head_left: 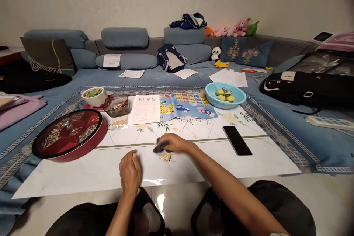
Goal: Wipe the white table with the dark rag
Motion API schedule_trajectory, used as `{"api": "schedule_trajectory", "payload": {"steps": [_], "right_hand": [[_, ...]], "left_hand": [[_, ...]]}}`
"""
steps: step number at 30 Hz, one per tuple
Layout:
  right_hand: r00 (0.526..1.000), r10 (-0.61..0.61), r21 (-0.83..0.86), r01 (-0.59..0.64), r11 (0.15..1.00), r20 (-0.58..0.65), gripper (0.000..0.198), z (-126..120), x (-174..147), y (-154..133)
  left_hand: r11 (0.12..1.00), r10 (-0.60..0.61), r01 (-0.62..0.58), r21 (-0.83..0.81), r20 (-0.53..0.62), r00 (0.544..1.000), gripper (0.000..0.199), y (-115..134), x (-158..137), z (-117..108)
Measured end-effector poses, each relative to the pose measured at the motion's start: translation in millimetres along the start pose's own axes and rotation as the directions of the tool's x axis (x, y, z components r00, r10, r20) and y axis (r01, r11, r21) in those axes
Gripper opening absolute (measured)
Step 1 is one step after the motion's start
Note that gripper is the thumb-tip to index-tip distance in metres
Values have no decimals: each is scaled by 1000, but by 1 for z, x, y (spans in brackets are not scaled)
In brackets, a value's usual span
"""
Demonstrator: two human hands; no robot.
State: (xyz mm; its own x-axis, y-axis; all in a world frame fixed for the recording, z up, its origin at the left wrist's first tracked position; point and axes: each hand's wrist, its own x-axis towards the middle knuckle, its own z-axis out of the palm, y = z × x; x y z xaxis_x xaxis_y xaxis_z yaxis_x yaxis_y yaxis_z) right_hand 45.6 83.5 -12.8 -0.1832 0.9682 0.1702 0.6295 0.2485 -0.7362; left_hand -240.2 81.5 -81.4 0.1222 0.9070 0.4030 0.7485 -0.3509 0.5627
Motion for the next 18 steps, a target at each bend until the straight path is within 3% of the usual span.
{"api": "schedule_trajectory", "payload": {"steps": [3,5,7,11,15,18], "right_hand": [[991,81,-8,-82,997,-102,41,-13,-24,12],[949,181,-67,-204,977,-257,39,-2,-38,13],[922,200,-108,-248,963,-332,37,20,-48,8],[941,157,-77,-188,979,-298,32,54,-40,-9],[960,118,-54,-136,989,-255,34,44,6,-10],[991,21,-60,-29,998,-132,38,37,39,-9]], "left_hand": [[1000,1,-1,-7,-4,1000,45,0,-1,1],[1000,4,-4,2,1,1000,45,0,-1,1],[1000,1,-1,14,0,1000,46,1,0,0],[1000,14,-14,18,-1,1000,46,3,0,-1],[999,37,-37,34,8,999,47,3,1,-1],[999,32,-32,35,-1,999,49,2,1,-1]]}}
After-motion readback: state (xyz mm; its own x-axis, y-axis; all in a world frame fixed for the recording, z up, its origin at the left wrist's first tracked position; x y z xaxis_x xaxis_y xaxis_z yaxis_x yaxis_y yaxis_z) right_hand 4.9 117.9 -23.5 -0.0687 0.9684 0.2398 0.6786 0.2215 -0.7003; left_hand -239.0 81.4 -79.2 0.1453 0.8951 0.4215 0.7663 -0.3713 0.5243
